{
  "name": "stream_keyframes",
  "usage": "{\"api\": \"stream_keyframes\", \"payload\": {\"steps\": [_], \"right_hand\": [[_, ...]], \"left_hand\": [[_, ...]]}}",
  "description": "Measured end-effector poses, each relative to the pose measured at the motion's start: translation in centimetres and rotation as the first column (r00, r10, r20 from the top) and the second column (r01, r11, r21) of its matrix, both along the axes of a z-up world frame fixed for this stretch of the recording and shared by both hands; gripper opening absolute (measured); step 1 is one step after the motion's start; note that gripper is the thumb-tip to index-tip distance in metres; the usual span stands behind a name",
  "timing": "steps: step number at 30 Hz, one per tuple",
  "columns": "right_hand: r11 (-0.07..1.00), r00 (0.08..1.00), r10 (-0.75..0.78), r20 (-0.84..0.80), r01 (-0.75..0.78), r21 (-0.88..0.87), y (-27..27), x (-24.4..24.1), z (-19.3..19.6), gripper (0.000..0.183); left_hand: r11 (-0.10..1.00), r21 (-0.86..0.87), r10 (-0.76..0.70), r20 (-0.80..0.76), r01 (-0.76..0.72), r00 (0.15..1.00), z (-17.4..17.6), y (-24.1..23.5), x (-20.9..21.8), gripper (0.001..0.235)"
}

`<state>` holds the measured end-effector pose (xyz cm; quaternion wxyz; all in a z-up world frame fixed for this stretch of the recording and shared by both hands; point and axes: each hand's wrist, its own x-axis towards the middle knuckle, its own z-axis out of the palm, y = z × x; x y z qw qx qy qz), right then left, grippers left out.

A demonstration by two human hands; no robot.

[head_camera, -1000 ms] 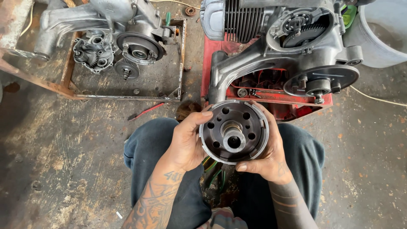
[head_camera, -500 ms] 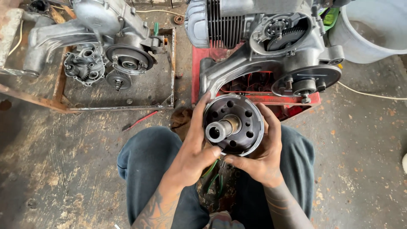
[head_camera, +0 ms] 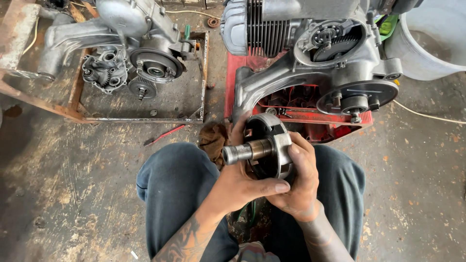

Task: Assembling and inspecting a motorcycle engine flywheel assembly by hand

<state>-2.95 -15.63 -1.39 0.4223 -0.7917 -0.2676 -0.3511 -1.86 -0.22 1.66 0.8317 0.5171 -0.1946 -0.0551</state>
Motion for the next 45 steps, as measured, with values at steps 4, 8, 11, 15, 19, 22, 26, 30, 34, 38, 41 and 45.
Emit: {"api": "stream_keyframes", "payload": {"steps": [4,8,11,15,19,22,26,30,34,38,41,45], "right_hand": [[0.993,0.993,-0.071,0.095,0.079,-0.089,0.1,0.0,-0.2,0.073],[0.994,0.993,-0.079,0.093,0.085,-0.067,0.2,-0.3,-0.5,0.074],[0.994,0.991,-0.084,0.106,0.091,-0.062,0.6,-0.5,-0.4,0.076],[0.994,0.992,-0.078,0.099,0.085,-0.063,0.9,-0.8,0.3,0.079],[0.997,0.999,-0.047,-0.001,0.047,-0.062,0.6,-1.0,0.1,0.091],[0.995,0.999,-0.049,-0.020,0.047,-0.092,0.7,-1.1,0.4,0.094],[0.982,0.997,-0.050,-0.051,0.039,-0.186,0.6,-1.2,1.2,0.094],[0.962,0.995,-0.022,-0.095,-0.004,-0.272,-0.1,-0.9,2.0,0.099],[0.969,0.962,0.085,-0.261,-0.140,-0.204,-1.0,-0.7,2.2,0.102],[0.985,0.939,0.110,-0.327,-0.147,-0.093,-0.5,-0.1,2.9,0.109],[0.986,0.901,0.154,-0.405,-0.167,0.003,-0.4,0.1,3.3,0.116],[0.986,0.841,0.165,-0.516,-0.151,0.069,-0.2,0.0,3.7,0.114]], "left_hand": [[0.999,0.020,0.036,0.016,-0.037,0.999,0.0,-0.2,-0.3,0.110],[0.999,-0.019,0.044,0.015,-0.044,0.999,-0.1,-0.5,-0.4,0.103],[0.989,0.040,0.142,0.081,-0.145,0.987,-0.8,-0.7,-0.6,0.102],[0.980,0.063,0.181,0.091,-0.187,0.979,-1.0,-0.8,-0.4,0.097],[0.995,-0.057,0.081,-0.075,-0.086,0.994,-1.6,-0.8,-0.1,0.092],[0.992,-0.107,0.057,-0.117,-0.070,0.991,-2.2,-0.9,0.0,0.086],[0.994,-0.065,0.075,-0.228,-0.092,0.971,-2.6,-0.9,0.0,0.079],[0.987,-0.118,0.061,-0.356,-0.110,0.933,-2.8,-1.1,-0.1,0.073],[0.982,-0.136,0.061,-0.435,-0.132,0.899,-3.0,-1.1,0.0,0.073],[0.991,-0.051,0.093,-0.394,-0.123,0.915,-2.1,-1.0,-0.1,0.076],[0.990,-0.050,0.108,-0.338,-0.132,0.935,-1.7,-1.1,-0.2,0.079],[0.987,-0.031,0.145,-0.253,-0.157,0.957,-2.3,-1.3,-0.2,0.081]]}}
